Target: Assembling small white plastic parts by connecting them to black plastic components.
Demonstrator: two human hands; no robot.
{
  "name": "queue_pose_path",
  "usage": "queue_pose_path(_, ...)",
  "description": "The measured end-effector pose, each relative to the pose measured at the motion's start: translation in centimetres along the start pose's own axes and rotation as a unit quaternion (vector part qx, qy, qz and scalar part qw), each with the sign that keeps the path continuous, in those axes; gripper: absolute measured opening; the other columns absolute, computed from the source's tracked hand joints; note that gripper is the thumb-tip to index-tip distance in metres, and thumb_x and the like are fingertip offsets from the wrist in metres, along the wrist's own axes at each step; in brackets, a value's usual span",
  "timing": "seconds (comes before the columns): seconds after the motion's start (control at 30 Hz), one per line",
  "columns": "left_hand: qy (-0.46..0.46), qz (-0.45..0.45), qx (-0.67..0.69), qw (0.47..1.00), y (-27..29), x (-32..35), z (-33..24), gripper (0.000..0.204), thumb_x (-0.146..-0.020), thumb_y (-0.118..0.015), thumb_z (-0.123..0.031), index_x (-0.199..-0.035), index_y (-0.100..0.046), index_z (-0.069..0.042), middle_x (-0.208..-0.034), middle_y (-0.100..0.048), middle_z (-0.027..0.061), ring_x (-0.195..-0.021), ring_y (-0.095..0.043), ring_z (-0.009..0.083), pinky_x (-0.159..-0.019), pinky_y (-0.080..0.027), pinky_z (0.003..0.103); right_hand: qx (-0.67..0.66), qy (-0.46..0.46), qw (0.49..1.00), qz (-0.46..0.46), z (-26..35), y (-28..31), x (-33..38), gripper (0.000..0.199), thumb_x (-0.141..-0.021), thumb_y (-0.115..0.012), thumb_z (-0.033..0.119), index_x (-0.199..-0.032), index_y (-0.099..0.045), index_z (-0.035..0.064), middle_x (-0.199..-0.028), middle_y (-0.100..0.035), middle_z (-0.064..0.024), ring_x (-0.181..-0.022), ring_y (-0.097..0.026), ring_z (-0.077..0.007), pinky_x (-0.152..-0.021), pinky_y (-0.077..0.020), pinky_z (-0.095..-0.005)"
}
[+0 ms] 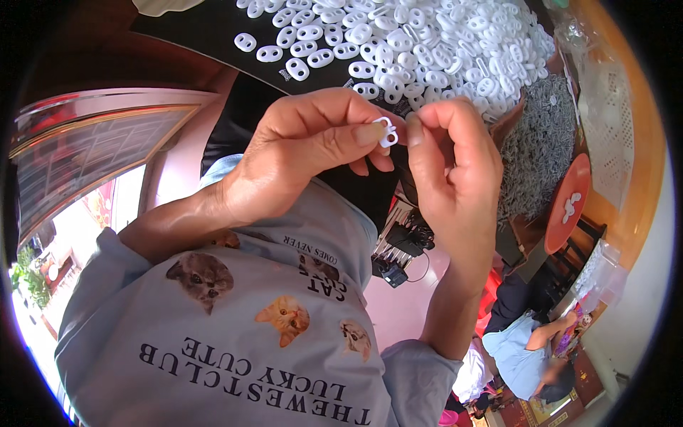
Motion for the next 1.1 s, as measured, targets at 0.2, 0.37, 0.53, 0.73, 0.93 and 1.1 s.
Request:
queue_pose_path(0.2, -0.027, 0.009, -0.067, 0.997, -0.5, -0.5, -2.2, 0.019, -0.098, -0.053, -0.015, -0.103, -0.063, 0.001, -0.089, -0.065, 0.0056, -0.086, -0.061, 0.0099, -0.076, -0.046, 0.024, -0.008, 0.009, 1.000, 0.018, 1.4, 0.5, -1.4, 0.005, -0.089, -0.058, -0.001, -0.093, -0.056, -0.0003, -0.080, -0.051, -0.0023, -0.068, -0.047, -0.0078, -0.060, -0.0388, -0.0220)
queue_pose_path(0.37, -0.045, 0.006, -0.022, 0.999, -0.2, -0.7, -2.0, 0.018, -0.098, -0.053, -0.015, -0.103, -0.063, 0.000, -0.091, -0.066, 0.0066, -0.086, -0.062, 0.0104, -0.074, -0.047, 0.025, 0.088, 0.152, 0.984, 0.035, 3.3, 0.3, -2.1, 0.008, -0.088, -0.059, -0.002, -0.095, -0.058, -0.0004, -0.083, -0.053, -0.0058, -0.069, -0.050, -0.0115, -0.059, -0.0402, -0.0232)
queue_pose_path(0.53, -0.032, -0.002, -0.009, 0.999, 0.0, -0.4, -1.3, 0.018, -0.098, -0.054, -0.015, -0.103, -0.063, -0.001, -0.092, -0.067, 0.0065, -0.085, -0.062, 0.0099, -0.073, -0.047, 0.024, 0.073, 0.126, 0.989, 0.007, 3.0, 0.7, -1.4, 0.006, -0.087, -0.061, -0.004, -0.090, -0.057, -0.0005, -0.081, -0.052, -0.0050, -0.064, -0.046, -0.0106, -0.058, -0.0386, -0.0218)
queue_pose_path(0.73, -0.028, -0.013, -0.021, 0.999, 0.2, 0.3, -1.4, 0.016, -0.099, -0.054, -0.017, -0.103, -0.061, -0.003, -0.089, -0.063, 0.0027, -0.074, -0.054, 0.0059, -0.068, -0.043, 0.020, -0.078, -0.016, 0.997, -0.013, 2.3, 0.3, -0.8, 0.005, -0.091, -0.060, 0.000, -0.088, -0.056, -0.0026, -0.077, -0.048, 0.0021, -0.067, -0.041, -0.0037, -0.060, -0.0331, -0.0177)
queue_pose_path(0.93, -0.041, -0.011, -0.038, 0.998, 0.2, 0.7, -1.0, 0.015, -0.099, -0.054, -0.017, -0.102, -0.060, -0.003, -0.082, -0.059, -0.0004, -0.069, -0.047, 0.0043, -0.062, -0.040, 0.019, -0.146, -0.069, 0.987, 0.001, 1.9, -0.8, -0.8, 0.006, -0.093, -0.058, 0.002, -0.089, -0.057, -0.0033, -0.078, -0.049, 0.0030, -0.068, -0.040, -0.0027, -0.061, -0.0319, -0.0167)
queue_pose_path(1.1, -0.055, -0.003, -0.015, 0.998, 0.3, 0.8, -0.9, 0.014, -0.099, -0.054, -0.016, -0.102, -0.060, -0.003, -0.082, -0.059, -0.0006, -0.069, -0.047, 0.0039, -0.061, -0.039, 0.019, -0.141, -0.070, 0.987, 0.003, 2.0, -1.1, -0.8, 0.007, -0.093, -0.057, 0.001, -0.088, -0.057, -0.0034, -0.077, -0.048, 0.0033, -0.067, -0.039, -0.0025, -0.060, -0.0310, -0.0166)
Point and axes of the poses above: each hand's wrist, its own x-axis away from the middle knuckle, its own y-axis out of the back of the hand, z = x × y, the point moved 8 cm from there along -x, towards the middle knuckle
